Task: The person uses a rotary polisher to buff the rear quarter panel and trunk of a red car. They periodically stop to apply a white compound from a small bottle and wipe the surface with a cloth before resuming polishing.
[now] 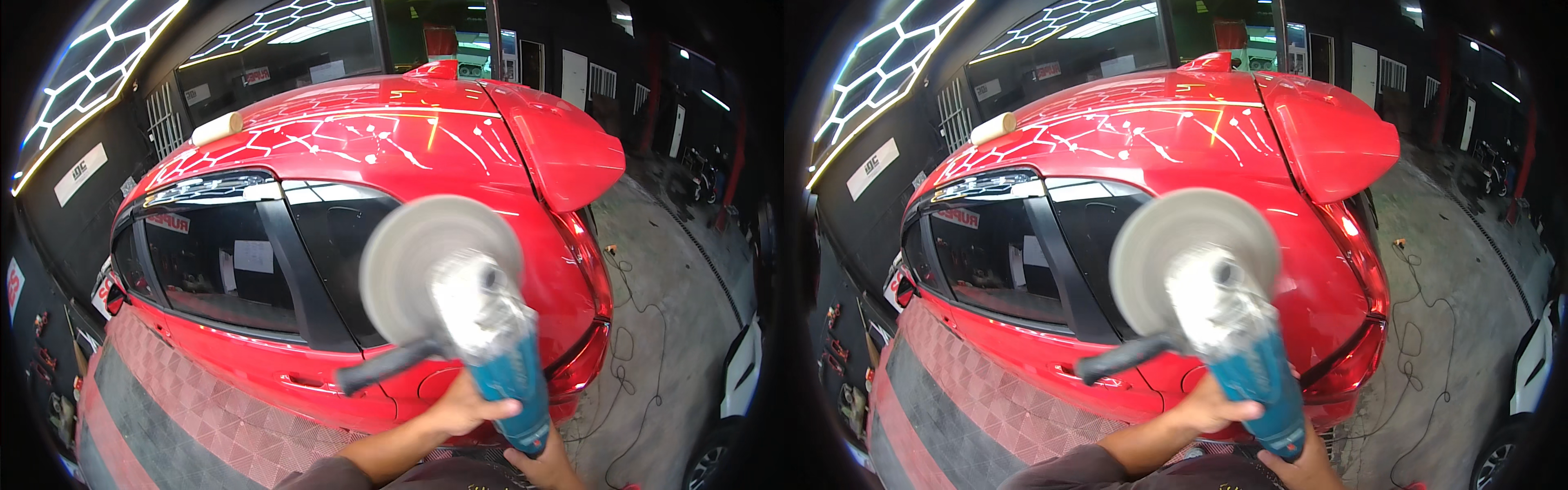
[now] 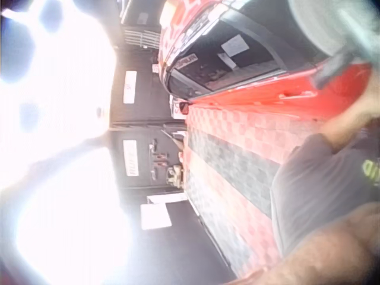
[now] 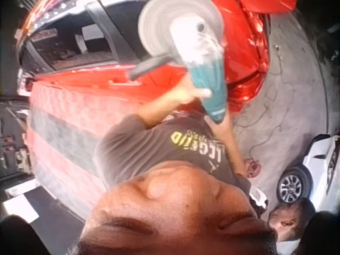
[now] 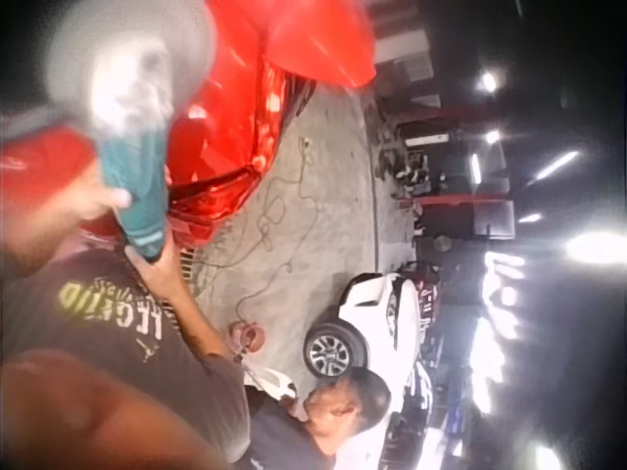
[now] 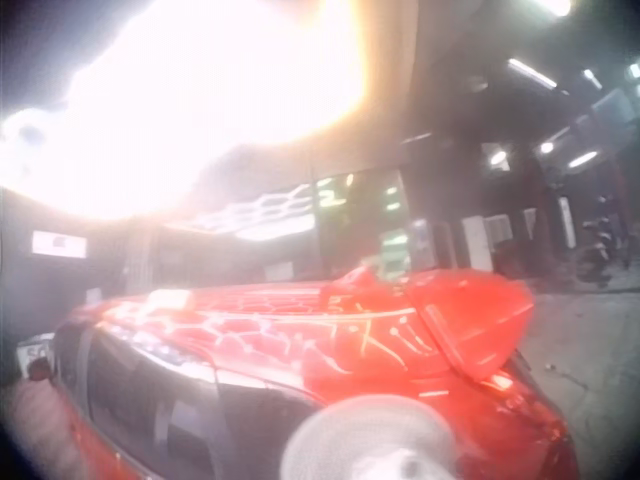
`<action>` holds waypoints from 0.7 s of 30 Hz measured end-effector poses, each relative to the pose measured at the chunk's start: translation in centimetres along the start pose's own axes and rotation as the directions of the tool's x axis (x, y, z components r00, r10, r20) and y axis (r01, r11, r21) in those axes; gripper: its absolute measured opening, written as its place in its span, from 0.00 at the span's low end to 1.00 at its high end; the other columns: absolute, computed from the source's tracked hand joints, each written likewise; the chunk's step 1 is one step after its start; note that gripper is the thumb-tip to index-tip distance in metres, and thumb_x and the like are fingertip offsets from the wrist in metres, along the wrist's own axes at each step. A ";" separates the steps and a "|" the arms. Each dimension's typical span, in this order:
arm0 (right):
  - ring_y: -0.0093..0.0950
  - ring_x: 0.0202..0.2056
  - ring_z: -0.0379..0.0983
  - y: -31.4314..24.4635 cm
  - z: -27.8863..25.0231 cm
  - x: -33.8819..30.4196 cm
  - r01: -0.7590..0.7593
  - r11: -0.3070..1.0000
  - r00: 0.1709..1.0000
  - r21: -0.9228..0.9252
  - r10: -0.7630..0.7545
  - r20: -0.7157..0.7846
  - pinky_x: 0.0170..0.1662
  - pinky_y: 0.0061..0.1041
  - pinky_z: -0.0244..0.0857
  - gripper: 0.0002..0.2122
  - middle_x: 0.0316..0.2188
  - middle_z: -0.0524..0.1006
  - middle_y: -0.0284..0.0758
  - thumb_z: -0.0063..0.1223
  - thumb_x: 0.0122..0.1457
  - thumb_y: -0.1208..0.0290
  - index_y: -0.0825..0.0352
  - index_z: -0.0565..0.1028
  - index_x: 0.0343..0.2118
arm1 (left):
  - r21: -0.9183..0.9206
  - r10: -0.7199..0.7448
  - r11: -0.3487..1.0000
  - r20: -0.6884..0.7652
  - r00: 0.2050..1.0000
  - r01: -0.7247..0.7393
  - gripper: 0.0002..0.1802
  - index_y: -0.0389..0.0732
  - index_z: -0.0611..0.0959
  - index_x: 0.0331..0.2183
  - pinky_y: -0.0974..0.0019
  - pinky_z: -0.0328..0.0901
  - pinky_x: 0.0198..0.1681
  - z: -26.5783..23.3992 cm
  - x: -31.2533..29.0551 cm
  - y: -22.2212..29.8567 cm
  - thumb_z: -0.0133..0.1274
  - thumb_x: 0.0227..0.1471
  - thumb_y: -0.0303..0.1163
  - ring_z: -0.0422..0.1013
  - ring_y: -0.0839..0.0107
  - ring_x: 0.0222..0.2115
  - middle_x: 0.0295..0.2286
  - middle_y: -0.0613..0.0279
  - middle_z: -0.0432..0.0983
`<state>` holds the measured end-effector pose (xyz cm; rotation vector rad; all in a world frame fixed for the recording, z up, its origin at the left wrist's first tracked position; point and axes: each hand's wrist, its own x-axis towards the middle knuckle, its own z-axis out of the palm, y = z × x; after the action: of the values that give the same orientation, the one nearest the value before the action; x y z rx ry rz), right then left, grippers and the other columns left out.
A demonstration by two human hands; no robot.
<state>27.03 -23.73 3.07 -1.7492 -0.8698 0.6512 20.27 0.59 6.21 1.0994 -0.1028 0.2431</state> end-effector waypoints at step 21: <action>0.53 0.47 0.83 -11.3 6.9 6.0 0.178 0.982 0.974 -0.070 -0.166 0.153 0.52 0.44 0.76 0.49 0.46 0.82 0.55 0.68 0.59 0.50 0.69 0.50 0.73 | -0.241 0.266 0.929 -0.094 0.959 -0.281 0.58 0.37 0.62 0.67 0.36 0.72 0.59 -5.4 -3.2 10.7 0.76 0.44 0.45 0.73 0.43 0.57 0.54 0.44 0.74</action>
<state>22.48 -12.73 11.42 -1.6919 -1.1514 0.6414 14.36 9.62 12.43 0.8206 -0.2290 0.5001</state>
